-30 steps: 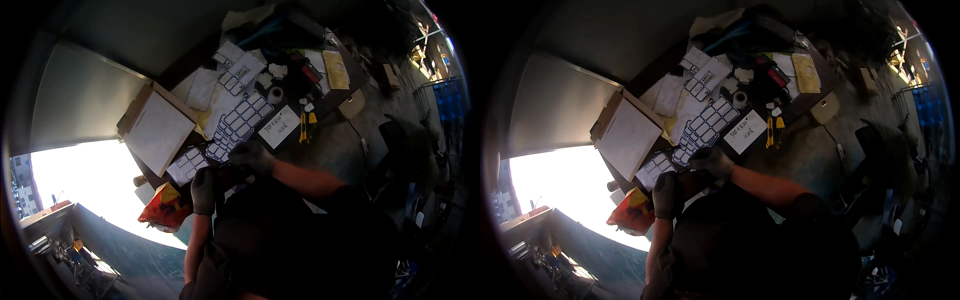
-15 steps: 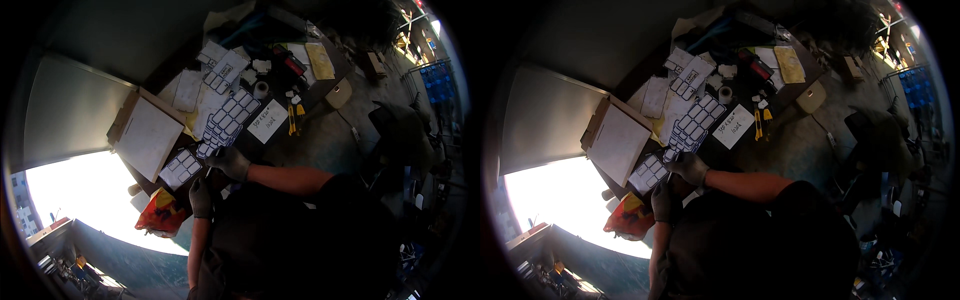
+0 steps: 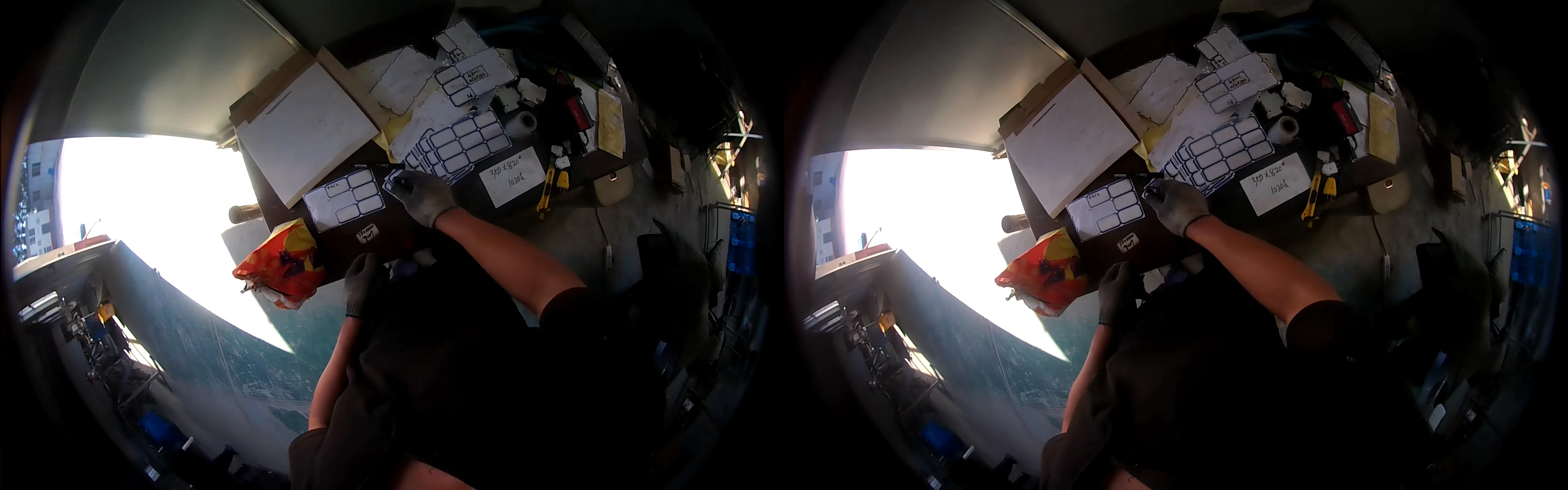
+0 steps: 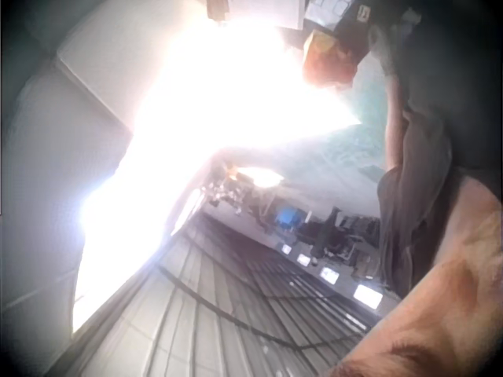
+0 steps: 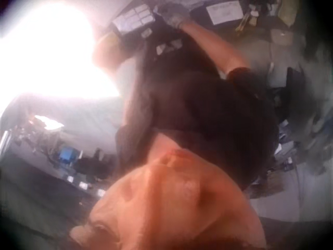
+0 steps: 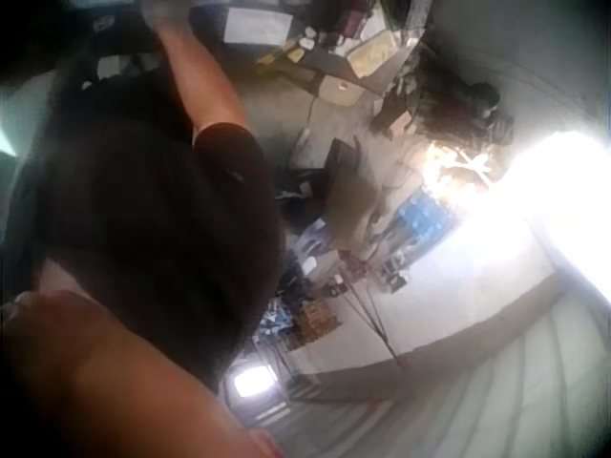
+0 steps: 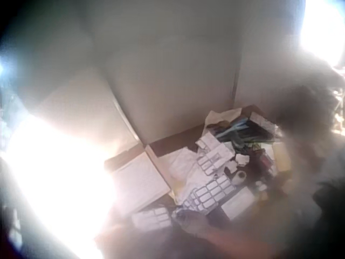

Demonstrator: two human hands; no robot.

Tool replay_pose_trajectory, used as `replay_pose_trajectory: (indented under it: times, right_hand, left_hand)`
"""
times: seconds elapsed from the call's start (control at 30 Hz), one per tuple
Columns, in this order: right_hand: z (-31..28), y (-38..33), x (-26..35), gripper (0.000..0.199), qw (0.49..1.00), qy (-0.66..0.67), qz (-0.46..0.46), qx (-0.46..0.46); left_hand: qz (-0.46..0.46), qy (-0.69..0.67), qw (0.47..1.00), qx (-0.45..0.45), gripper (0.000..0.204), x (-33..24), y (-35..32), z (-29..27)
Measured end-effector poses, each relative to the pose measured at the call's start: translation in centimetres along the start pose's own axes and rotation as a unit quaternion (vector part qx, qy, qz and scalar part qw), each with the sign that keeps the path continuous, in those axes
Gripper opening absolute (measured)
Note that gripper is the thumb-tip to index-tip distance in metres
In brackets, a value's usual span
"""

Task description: The person uses a manual pallet jack to move a wrapped pallet of metal frames across a warehouse floor. They then write on a label sheet, peel off a label, and attach it to the pallet. Finally, they pick up a metal frame from a stack.

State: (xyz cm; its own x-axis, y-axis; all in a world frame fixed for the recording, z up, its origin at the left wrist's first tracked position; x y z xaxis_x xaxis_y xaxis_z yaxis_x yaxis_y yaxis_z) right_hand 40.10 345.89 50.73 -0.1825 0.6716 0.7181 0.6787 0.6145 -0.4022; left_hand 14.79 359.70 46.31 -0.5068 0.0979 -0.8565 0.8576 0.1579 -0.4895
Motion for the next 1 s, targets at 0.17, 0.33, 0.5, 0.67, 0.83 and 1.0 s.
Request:
replay_pose_trajectory:
  times: [0.17, 0.33, 0.5, 0.67, 0.83, 1.0]
  right_hand:
    - [5.7, 4.1, 1.5, 0.046, 0.989, -0.12, 0.087, 0.014]
    - [9.7, 6.2, 2.1, 0.034, 0.988, -0.075, 0.131, -0.018]
    - [10.6, 7.7, 0.5, 0.033, 0.989, -0.075, 0.121, -0.038]
    - [8.1, 4.0, 0.1, 0.048, 0.995, -0.028, 0.077, 0.048]
    - [1.0, -1.9, -5.2, 0.077, 0.996, 0.017, 0.08, 0.019]
    - [-4.0, -4.0, -10.9, 0.07, 0.992, 0.053, 0.087, -0.07]
  left_hand:
    - [0.032, 0.126, 0.991, -0.03, 0.022, -2.3, -3.0, -0.6]
    - [-0.07, 0.007, 0.995, -0.063, 0.022, -0.6, -5.7, -1.7]
    - [-0.039, -0.084, 0.993, -0.068, 0.018, 3.1, -5.5, -1.3]
    - [-0.127, -0.211, 0.964, -0.1, 0.024, 0.8, -6.3, -1.9]
    - [0.081, 0.214, 0.967, -0.108, 0.025, 0.0, -5.5, -3.1]
    - [0.015, -0.026, 1.0, -0.009, 0.023, 0.8, -1.2, -1.3]
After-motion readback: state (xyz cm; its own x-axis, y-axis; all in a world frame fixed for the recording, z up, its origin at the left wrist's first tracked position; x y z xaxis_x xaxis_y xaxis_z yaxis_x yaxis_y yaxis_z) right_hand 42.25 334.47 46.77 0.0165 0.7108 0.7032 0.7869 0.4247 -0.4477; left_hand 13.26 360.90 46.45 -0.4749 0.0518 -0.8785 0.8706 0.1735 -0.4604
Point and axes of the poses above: each hand's wrist, its own y-axis towards the middle knuckle, its own z-axis out of the palm, x = y × z, the point moved 5 cm from there along y, towards the middle knuckle, and after that the axes turned 13 degrees about x, right-handed, at the moved point
